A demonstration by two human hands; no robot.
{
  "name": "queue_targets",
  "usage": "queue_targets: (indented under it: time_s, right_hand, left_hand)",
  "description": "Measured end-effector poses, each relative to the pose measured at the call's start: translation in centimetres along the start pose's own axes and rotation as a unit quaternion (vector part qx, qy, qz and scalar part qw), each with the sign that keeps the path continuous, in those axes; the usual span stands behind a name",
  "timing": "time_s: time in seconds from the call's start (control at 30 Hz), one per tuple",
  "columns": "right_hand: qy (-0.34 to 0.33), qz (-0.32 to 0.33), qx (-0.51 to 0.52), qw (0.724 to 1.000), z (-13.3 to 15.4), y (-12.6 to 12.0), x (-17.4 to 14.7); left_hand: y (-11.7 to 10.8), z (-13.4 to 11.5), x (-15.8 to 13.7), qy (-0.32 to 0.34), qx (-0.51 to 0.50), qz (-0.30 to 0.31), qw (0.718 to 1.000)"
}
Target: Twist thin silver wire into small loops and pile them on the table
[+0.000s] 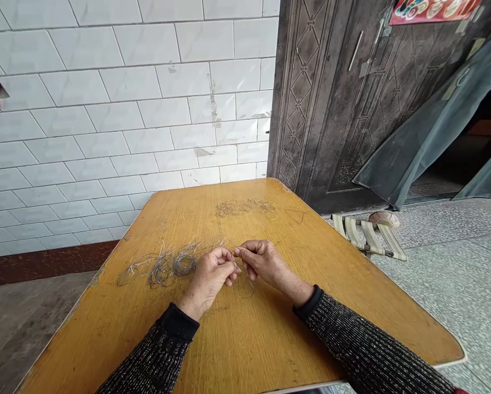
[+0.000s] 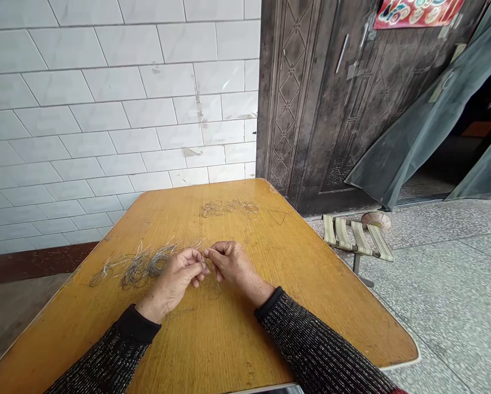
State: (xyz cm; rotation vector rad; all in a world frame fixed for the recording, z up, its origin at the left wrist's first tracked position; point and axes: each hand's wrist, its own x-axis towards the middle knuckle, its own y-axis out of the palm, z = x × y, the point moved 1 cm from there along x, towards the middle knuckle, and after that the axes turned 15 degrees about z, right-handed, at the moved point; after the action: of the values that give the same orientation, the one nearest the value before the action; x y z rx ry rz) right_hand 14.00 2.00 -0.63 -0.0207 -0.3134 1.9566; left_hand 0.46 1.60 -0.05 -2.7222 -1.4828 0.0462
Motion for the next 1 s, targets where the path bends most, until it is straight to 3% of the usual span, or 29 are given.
queue_targets:
  time_s: [1.0]
  right_hand:
    - [0.025,-0.012,0.087,0.996,1.1,-0.7,-0.2]
  left_hand:
    - [-0.6,-0.2,-0.6,-0.079,-0.056,0.128,0.987]
